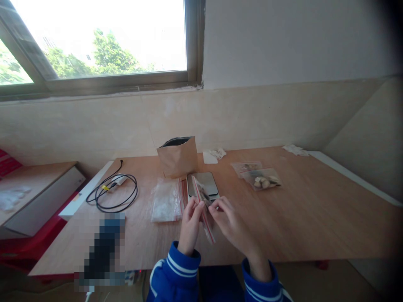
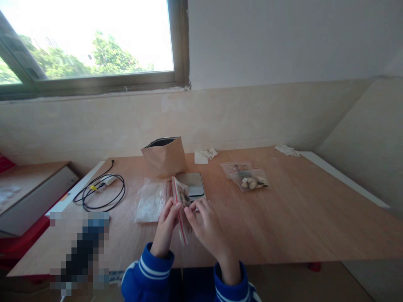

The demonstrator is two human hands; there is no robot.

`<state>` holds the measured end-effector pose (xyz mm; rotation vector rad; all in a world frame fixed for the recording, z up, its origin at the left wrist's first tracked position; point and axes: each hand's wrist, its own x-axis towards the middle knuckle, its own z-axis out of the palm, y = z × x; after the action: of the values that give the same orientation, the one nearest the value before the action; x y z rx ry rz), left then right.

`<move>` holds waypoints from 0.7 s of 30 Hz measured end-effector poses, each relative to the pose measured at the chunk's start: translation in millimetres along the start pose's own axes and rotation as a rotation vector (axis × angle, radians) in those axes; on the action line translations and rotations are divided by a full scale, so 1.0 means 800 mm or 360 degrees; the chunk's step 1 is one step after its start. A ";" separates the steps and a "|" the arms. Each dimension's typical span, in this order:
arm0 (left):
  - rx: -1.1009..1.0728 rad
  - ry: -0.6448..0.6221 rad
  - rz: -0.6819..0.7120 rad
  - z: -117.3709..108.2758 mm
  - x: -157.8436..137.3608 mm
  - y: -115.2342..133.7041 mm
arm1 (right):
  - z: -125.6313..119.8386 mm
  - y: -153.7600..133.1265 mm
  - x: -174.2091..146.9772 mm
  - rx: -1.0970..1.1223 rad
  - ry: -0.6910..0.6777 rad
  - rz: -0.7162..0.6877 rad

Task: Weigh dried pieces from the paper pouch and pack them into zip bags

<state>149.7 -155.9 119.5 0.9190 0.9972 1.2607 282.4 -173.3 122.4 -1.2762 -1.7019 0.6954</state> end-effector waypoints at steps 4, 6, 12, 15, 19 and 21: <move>0.0123 0.0095 0.0170 0.005 -0.001 -0.007 | 0.016 0.002 0.004 -0.0181 0.0021 -0.0037; 0.0159 0.0072 0.0199 0.003 0.000 -0.011 | 0.019 0.004 0.005 -0.0202 0.0018 -0.0050; 0.0411 -0.0097 0.0295 -0.005 0.003 -0.012 | 0.019 0.002 0.004 -0.0234 0.0162 -0.0077; 0.0622 -0.0121 0.0387 -0.004 -0.001 -0.011 | 0.024 -0.001 0.004 -0.0042 -0.0024 -0.0060; 0.0772 -0.0038 0.0460 -0.010 -0.002 -0.009 | 0.028 0.013 0.006 -0.0022 0.0004 0.0024; 0.0764 0.0168 0.0519 -0.021 0.002 -0.005 | 0.023 0.028 0.006 -0.0050 0.0200 0.0090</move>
<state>135.2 -154.2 110.6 1.4424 1.3025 1.3740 275.5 -160.2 96.9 -1.3656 -1.5857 0.6102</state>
